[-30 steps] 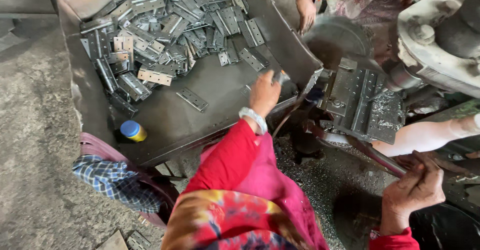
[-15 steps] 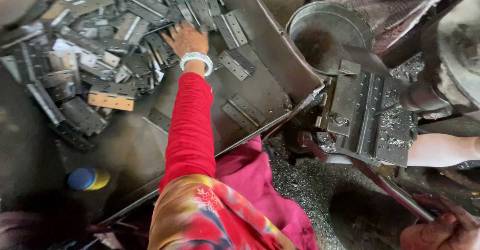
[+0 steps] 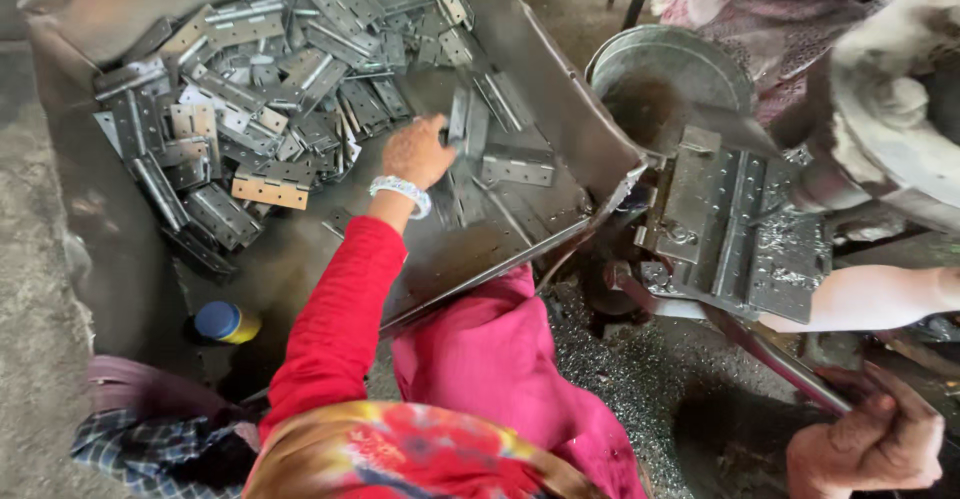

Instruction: The person repeatedly picks up small metal plates from a tray, places them into a press machine, and operates the lever to process them. The processed plates are then returned to the tray. The person handles the plates one at a time throughout the clip.

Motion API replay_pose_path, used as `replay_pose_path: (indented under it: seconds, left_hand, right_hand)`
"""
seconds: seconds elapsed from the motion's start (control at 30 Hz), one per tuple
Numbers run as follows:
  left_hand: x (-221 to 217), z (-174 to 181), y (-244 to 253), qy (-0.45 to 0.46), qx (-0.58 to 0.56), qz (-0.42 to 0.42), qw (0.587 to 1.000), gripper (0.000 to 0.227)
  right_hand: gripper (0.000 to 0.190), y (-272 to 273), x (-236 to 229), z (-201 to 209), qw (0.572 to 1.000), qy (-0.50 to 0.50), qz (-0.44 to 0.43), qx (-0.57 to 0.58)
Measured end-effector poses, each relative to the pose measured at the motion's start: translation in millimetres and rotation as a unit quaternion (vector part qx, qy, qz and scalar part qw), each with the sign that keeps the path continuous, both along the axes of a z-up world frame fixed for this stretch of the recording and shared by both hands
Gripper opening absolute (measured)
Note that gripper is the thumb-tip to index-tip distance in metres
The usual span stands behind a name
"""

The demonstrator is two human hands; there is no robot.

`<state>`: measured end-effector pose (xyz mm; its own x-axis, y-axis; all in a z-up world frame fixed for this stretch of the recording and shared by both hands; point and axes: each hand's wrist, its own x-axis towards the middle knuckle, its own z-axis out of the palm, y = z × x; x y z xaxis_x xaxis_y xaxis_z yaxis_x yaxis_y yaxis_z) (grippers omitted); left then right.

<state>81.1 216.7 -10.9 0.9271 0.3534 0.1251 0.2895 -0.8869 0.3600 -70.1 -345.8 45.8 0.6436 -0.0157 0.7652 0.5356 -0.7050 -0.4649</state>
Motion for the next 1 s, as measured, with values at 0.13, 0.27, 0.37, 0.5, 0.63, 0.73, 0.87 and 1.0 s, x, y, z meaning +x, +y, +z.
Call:
replay_pose_path:
  seconds: [0.13,0.27,0.37,0.5,0.63,0.73,0.87,1.0]
  left_hand:
    - [-6.5,18.5,11.9,0.098,0.041,-0.081,0.991,0.045]
    - [4.0,31.2,5.4,0.174,0.037,-0.119,0.977,0.043]
    - [4.9,31.4,-23.8,0.158,0.013,-0.011,0.987,0.047]
    - [7.0,38.6,-52.7,0.128,0.014,0.076,0.989,0.046]
    - [-11.0,35.8,-56.7,0.056,0.030,0.074,0.995,0.034]
    - [-29.7,31.1,-60.3,0.034,0.027,0.063,0.997,0.036]
    - [-50.5,24.8,-65.9,0.050,0.014,0.063,0.997,0.045]
    - [-59.4,28.2,-58.6,0.041,0.017,0.053,0.998,0.048]
  right_hand:
    - [0.033,11.3,-0.9,12.6,1.000,-0.013,0.011,0.018]
    - [0.033,4.1,-7.6,7.9,1.000,0.018,-0.023,-0.009]
    - [0.034,-2.7,3.4,-7.5,0.999,-0.013,0.021,0.036]
    - [0.035,-13.8,27.5,-26.2,0.986,-0.079,0.105,0.102]
    - [0.035,-18.0,30.0,-33.0,0.983,-0.087,0.108,0.117]
    - [0.034,-17.2,26.5,-27.0,0.984,-0.092,0.114,0.102]
    - [0.033,-12.8,20.4,-19.0,0.984,-0.080,0.119,0.109]
    - [0.033,-10.6,13.3,-11.3,0.990,-0.056,0.094,0.093]
